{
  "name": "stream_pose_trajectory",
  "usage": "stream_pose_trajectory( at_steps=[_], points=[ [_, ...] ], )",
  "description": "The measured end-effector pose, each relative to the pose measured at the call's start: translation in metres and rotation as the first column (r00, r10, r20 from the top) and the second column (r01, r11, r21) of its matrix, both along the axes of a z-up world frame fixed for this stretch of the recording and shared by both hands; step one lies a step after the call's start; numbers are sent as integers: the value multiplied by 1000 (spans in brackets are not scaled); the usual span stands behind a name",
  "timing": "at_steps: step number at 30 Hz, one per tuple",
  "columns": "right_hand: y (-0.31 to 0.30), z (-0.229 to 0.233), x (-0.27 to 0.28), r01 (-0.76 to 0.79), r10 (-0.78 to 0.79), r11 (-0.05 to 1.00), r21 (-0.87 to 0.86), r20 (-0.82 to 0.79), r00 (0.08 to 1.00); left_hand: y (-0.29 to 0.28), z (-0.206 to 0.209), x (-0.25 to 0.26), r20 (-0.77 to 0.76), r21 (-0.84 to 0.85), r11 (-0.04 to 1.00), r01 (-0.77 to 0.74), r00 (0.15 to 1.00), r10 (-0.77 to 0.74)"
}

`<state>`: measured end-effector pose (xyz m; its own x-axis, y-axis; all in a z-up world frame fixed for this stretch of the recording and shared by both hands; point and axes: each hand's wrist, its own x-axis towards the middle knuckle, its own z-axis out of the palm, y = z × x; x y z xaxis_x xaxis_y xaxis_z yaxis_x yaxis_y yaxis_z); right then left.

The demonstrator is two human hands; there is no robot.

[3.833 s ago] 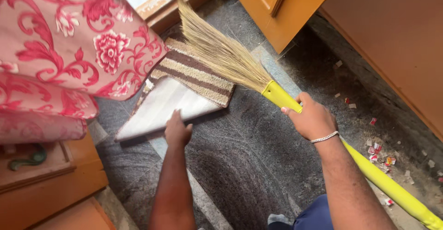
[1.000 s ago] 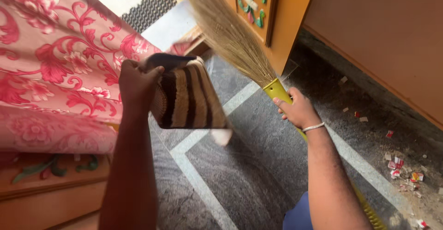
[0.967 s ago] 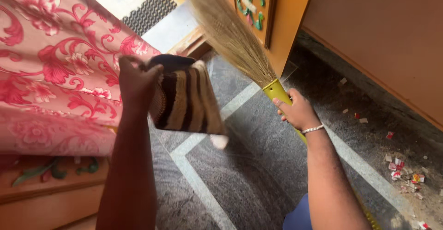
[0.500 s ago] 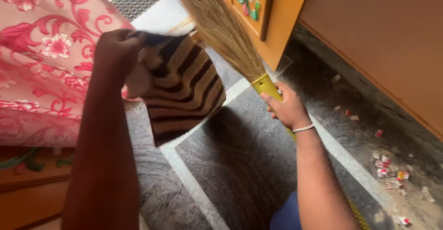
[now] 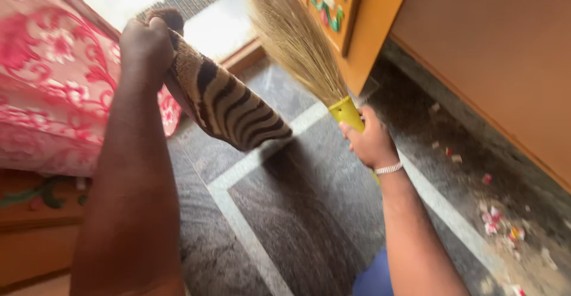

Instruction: The person sweeps a tiled floor using a traditional straw broom, gathering debris into a pile. They lift a striped mat to sweep underneath it and then use a blue dustpan to collect the swept debris.

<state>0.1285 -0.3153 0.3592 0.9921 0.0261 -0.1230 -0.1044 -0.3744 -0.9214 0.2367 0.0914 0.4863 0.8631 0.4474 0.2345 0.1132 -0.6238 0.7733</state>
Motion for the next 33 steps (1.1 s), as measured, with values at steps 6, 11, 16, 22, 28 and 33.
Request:
stream_pose_trajectory(
  at_steps=[6,11,16,22,28,33],
  points=[
    [38,16,-30,-86,149,932,352,-157,976,25,22,29,313,-93,988,123,946,-88],
    [76,-56,-18,-303,191,887,-347,-322,927,29,49,42,517,-255,918,304,845,-136],
    [43,-43,2,-140,-11,864,-483,-296,955,46,44,18,578,122,916,381,723,-378],
    [58,-4,-13,-152,130,986,-68,-257,958,20,-6,2,556,-316,857,407,811,-181],
    [64,-18,-5,-172,1,771,-614,-268,963,11,7,4,662,-380,654,654,686,-301],
    [35,23,-9,25,-69,969,-245,-171,983,29,7,-12,713,-416,595,688,653,-256]
  ],
)
